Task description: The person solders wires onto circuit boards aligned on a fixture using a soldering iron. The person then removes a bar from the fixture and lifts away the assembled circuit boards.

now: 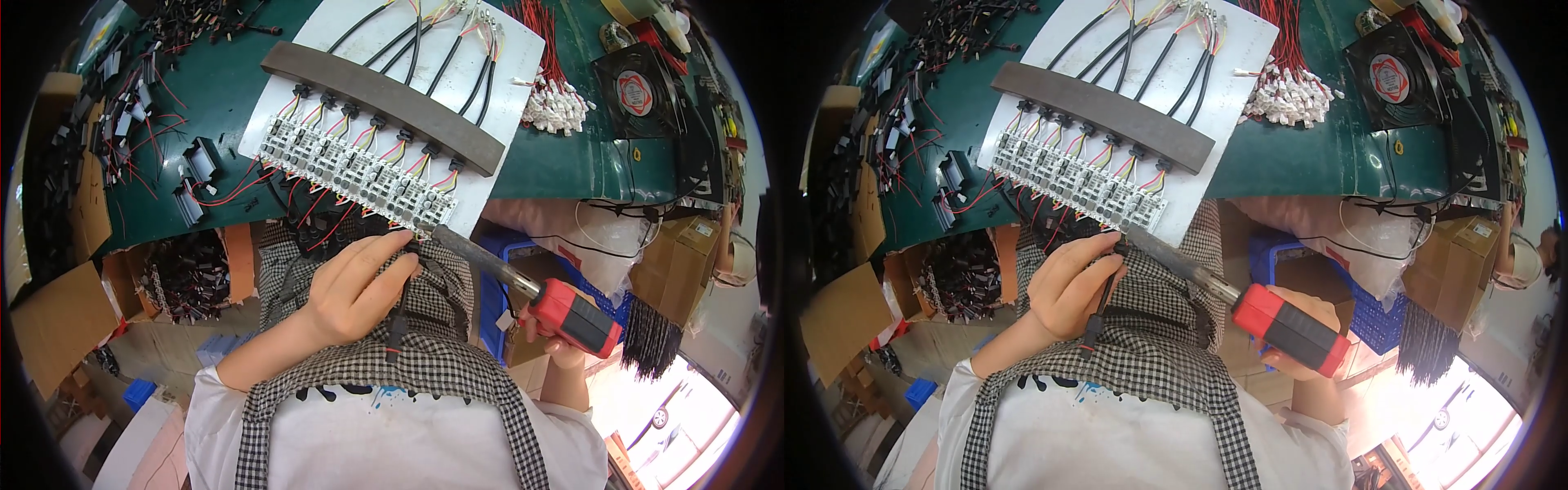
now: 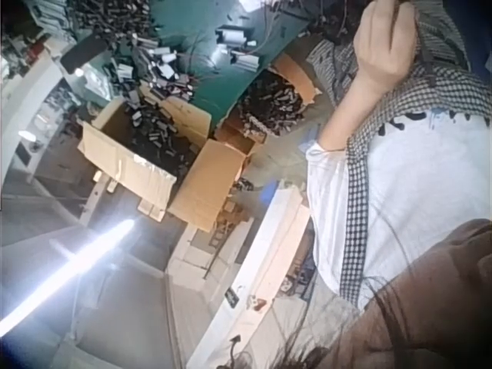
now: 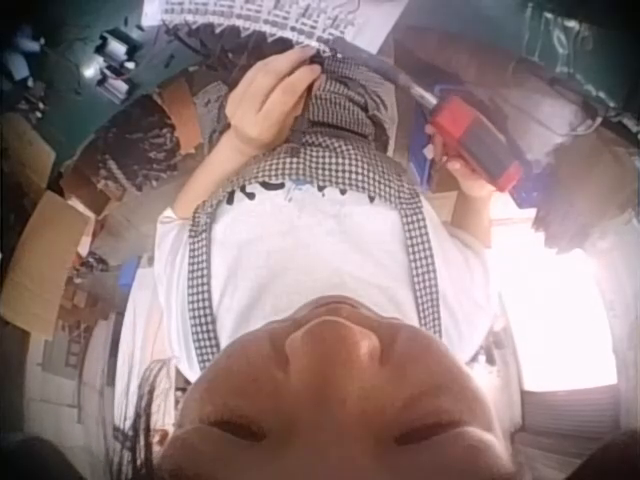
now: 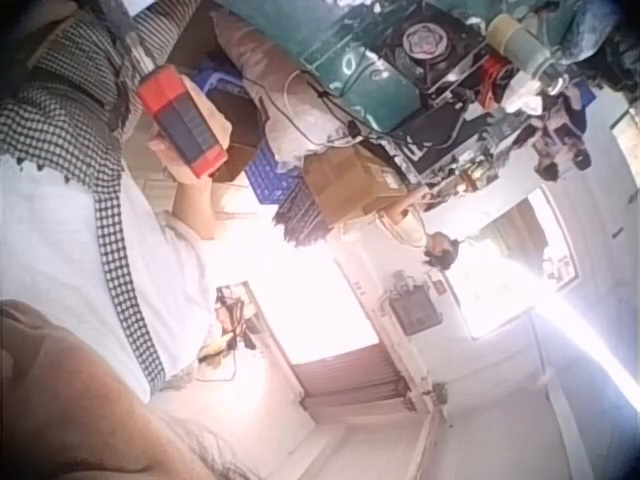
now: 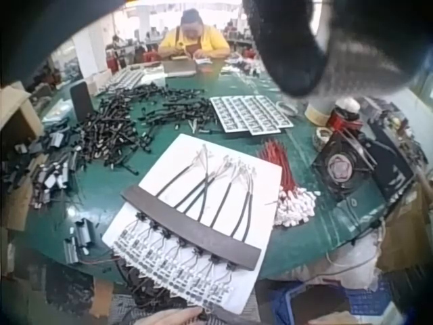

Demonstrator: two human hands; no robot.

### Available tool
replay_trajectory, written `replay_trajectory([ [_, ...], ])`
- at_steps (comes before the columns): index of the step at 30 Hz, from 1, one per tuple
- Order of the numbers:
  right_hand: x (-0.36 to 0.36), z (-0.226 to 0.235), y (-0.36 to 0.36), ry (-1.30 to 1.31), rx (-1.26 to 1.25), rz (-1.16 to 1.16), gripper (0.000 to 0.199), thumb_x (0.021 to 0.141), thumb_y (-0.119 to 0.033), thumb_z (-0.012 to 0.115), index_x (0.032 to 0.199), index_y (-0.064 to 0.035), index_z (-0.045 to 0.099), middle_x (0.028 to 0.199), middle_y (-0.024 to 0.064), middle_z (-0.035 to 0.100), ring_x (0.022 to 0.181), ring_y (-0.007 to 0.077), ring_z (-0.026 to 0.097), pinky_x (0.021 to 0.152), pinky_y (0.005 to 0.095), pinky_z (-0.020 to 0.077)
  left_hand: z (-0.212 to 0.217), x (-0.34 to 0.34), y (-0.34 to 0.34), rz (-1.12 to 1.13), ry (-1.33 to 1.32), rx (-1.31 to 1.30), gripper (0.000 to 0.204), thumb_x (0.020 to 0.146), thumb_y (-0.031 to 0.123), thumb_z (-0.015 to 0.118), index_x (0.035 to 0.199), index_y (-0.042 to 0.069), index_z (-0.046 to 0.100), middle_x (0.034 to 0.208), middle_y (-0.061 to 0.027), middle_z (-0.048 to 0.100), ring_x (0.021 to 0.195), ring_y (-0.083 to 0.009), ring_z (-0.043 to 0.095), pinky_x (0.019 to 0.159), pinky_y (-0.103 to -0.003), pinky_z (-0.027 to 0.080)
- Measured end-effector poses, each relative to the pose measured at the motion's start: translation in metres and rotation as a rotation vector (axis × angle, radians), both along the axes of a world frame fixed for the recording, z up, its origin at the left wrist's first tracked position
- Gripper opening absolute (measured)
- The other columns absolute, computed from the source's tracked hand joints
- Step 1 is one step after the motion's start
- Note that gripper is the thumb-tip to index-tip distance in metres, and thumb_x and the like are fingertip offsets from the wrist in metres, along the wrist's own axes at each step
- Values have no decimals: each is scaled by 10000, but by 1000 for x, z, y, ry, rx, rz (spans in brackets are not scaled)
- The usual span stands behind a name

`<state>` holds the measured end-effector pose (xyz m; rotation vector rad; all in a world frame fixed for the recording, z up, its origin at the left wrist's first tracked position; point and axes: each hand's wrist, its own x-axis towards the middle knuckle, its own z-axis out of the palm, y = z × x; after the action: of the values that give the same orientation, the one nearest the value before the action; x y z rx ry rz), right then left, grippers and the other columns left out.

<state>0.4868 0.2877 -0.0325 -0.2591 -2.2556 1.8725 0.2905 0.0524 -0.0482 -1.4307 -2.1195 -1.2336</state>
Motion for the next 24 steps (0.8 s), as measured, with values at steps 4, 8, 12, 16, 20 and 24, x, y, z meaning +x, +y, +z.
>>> replay_trajectory([
  [4,-4,2,0,22,-39,30,614,779,-379,761,1135,87,576,666,38,659,546,135,642,548,235,506,-3,0,-1,-13,71,-2,241,680,46,744,888,-37,653,975,-204,647,746,-288,654,627,-315,564],
  [8,-6,-2,7,75,262,114,584,750,-317,777,1129,84,588,673,38,663,556,140,647,560,235,505,-5,0,-2,-4,74,11,244,673,48,743,888,-31,656,979,-200,645,757,-287,654,624,-314,559],
  [12,-10,0,4,33,97,89,581,729,-288,785,1132,84,592,691,45,669,569,149,652,560,238,506,-5,-1,-2,-11,66,-3,232,684,60,737,885,-24,656,972,-193,645,769,-289,654,634,-322,560],
  [16,-13,0,4,67,53,114,606,732,-316,786,1139,86,588,701,49,670,573,154,652,559,244,507,-2,0,0,8,56,-10,233,683,62,735,886,-19,654,956,-188,647,771,-290,654,644,-322,561],
  [20,-1,-6,6,20,60,68,654,739,-388,789,1132,93,584,689,40,663,556,143,640,556,244,506,-1,0,1,12,51,-3,243,678,68,741,888,-19,654,949,-185,649,769,-290,654,648,-323,562],
  [24,4,-3,-2,14,-23,-31,669,751,-425,777,1123,97,584,687,42,660,551,142,636,551,247,505,1,0,0,10,38,-23,255,674,74,747,889,-24,649,948,-184,648,769,-293,652,650,-327,564],
])
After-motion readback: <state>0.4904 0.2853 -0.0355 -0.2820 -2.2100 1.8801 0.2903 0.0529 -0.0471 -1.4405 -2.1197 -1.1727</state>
